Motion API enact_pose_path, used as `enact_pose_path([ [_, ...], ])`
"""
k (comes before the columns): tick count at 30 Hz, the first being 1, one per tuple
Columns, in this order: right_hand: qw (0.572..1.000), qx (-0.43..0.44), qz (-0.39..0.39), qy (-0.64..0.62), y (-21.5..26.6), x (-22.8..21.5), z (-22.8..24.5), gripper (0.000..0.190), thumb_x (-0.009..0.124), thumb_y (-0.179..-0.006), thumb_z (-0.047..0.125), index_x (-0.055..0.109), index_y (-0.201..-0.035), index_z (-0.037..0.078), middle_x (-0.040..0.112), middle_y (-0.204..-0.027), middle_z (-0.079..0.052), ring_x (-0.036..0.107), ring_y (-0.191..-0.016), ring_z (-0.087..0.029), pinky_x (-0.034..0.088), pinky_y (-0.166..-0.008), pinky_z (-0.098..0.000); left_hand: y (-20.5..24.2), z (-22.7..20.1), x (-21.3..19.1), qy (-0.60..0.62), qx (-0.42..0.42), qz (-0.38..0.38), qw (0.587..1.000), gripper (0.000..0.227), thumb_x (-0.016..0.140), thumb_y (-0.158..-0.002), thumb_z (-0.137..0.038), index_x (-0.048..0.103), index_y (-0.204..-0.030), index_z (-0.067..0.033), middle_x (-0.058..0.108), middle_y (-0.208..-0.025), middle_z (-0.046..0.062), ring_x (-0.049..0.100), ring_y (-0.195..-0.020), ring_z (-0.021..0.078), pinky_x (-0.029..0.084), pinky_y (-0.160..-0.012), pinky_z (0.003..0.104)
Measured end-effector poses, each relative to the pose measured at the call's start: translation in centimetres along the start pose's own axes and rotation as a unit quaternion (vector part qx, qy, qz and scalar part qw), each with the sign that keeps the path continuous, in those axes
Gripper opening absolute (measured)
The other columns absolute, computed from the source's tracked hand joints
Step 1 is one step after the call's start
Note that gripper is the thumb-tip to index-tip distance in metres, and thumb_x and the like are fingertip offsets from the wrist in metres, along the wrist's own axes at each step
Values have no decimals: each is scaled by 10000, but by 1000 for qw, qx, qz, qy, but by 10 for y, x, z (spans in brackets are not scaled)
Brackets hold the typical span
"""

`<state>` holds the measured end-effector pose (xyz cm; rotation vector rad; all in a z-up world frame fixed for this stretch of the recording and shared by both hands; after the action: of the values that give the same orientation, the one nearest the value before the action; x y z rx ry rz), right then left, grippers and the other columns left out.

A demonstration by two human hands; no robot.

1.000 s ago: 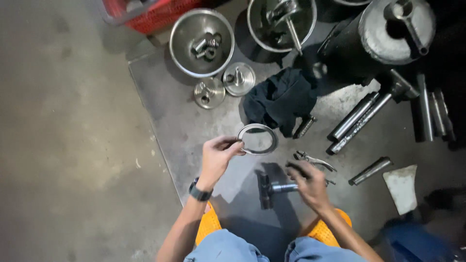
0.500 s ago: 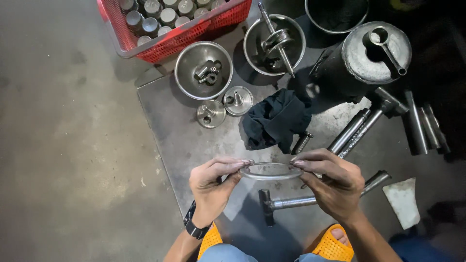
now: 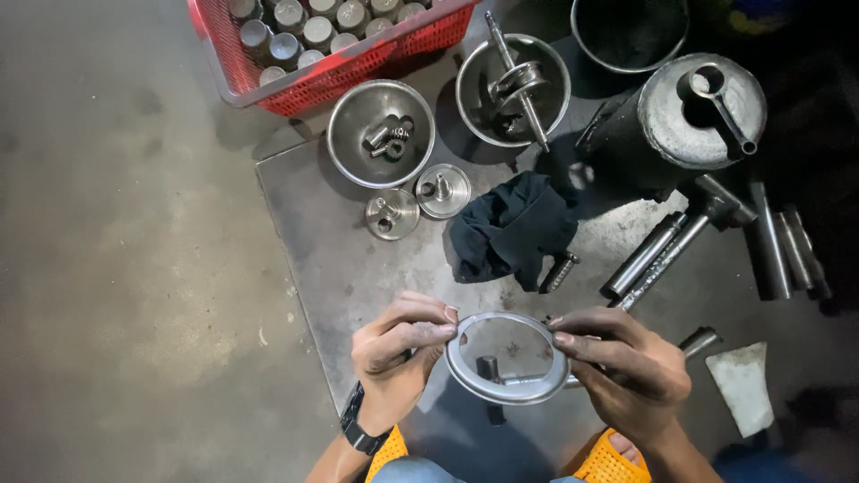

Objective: The person uses pliers to bend a metal ring, then uses a hammer to tap it into place on a metal surface. They retrieve a spray can, apply lubricant to a cylindrical metal part, and wipe it with a cloth. Finally, they use pliers to manipulate a small metal component over a bowl.

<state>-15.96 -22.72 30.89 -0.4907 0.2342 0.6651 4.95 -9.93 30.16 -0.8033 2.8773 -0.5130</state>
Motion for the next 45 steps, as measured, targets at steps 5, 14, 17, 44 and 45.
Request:
enact_pose_path([
  [5, 1000, -5, 2, 8, 2, 0, -1, 229, 789, -804, 39, 740, -1027, 57, 764, -1048, -162, 797, -924, -228, 679, -762, -309, 2, -1, 1, 14, 8, -5, 1000, 253, 809, -777, 138, 725, -970, -1, 729, -1017, 118, 724, -973, 255, 632, -906, 374],
  [14, 1000, 3, -8, -29, 7, -2, -4, 218, 787, -832, 80, 694, -1022, 31, 765, -1032, -184, 800, -963, -256, 662, -798, -333, 5, -3, 2, 27, 10, -7, 1000, 229, 812, -785, 133, 683, -928, 8, 719, -996, 118, 727, -963, 257, 651, -939, 409],
  [17, 999, 10, -5, -30, 8, 0, -4, 210, 788, -827, 77, 696, -1008, 27, 767, -1028, -186, 803, -959, -256, 641, -792, -335, 6, -4, 1, 24, 12, -6, 1000, 225, 807, -794, 134, 680, -932, 9, 716, -997, 117, 726, -958, 255, 654, -939, 407],
  [44, 886, 373, -28, -274, 48, 27, -92, 317, 730, -826, -32, 687, -1126, -123, 793, -922, -251, 802, -801, -304, 683, -700, -411, 33, 68, -2, 147, -350, 5, 925, 293, 714, -878, 58, 727, -1171, 55, 798, -1017, 160, 767, -870, 151, 643, -775, 289],
  [45, 890, 353, -37, -287, 48, 27, -92, 316, 748, -826, -26, 691, -1122, -121, 784, -929, -250, 795, -809, -295, 684, -708, -402, 32, 68, -2, 116, -325, 14, 939, 275, 744, -864, 82, 746, -1139, 85, 805, -989, 165, 761, -863, 142, 633, -774, 276],
])
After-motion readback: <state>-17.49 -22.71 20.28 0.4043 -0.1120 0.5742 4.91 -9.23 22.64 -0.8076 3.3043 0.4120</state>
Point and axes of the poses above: each hand's wrist, its own y-axis away from the middle knuckle, its own x-axis out of the palm, z = x × y, the point moved 8 cm from there along -y, towards the middle knuckle
